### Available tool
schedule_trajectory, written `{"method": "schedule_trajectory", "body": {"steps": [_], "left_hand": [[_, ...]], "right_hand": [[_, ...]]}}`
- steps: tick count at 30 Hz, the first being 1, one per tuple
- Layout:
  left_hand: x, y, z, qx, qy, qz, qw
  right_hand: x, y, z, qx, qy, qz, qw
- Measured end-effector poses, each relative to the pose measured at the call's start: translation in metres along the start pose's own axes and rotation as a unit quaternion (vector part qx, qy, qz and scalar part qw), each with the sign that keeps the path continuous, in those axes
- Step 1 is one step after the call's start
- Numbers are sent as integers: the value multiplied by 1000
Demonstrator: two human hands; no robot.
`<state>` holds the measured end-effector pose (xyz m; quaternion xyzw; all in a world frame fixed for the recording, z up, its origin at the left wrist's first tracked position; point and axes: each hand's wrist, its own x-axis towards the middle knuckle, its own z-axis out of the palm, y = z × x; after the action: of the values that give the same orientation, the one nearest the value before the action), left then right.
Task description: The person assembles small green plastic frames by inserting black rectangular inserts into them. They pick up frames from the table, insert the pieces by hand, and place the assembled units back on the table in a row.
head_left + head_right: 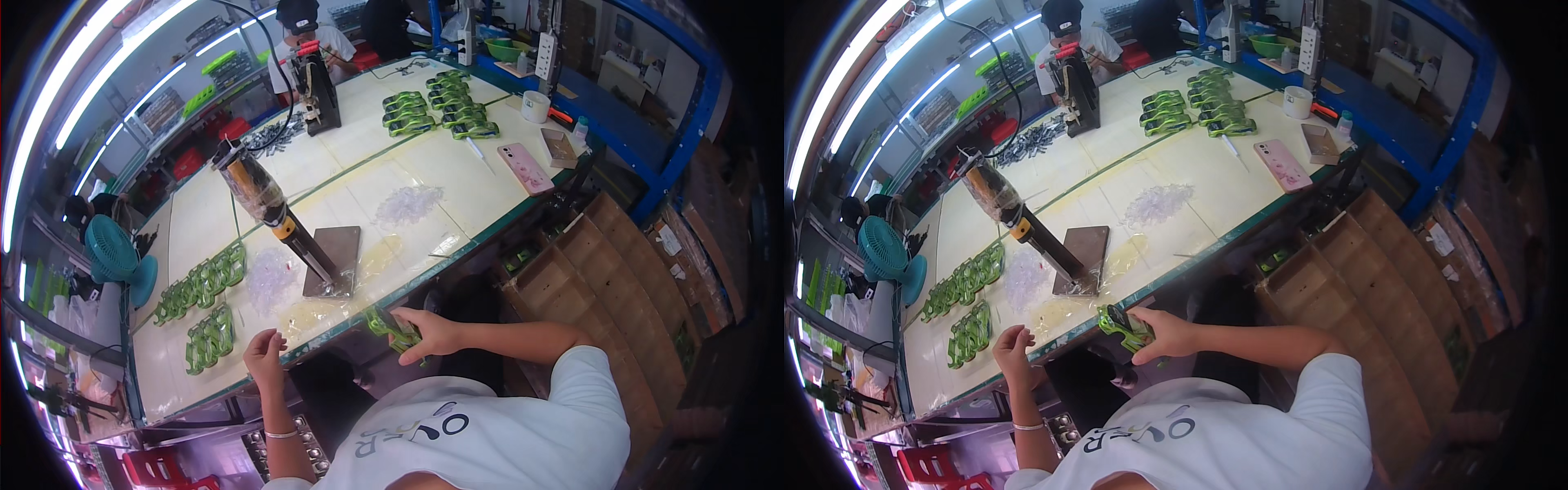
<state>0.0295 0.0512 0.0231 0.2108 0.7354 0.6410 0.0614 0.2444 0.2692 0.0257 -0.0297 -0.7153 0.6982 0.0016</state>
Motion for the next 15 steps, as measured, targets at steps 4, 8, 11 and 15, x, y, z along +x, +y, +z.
{"method": "schedule_trajectory", "body": {"steps": [4,8,11,15], "left_hand": [[-19,11,6,-16,-12,-23,1000],[-33,25,23,-15,-44,-17,999],[-41,26,29,4,-92,-1,996],[-56,35,45,-6,-120,-34,992]], "right_hand": [[4,5,-9,-27,-25,-10,999],[0,9,-14,-25,-9,-26,999],[-5,17,-15,-9,5,-35,999],[-10,28,-18,-12,-2,-25,1000]]}}
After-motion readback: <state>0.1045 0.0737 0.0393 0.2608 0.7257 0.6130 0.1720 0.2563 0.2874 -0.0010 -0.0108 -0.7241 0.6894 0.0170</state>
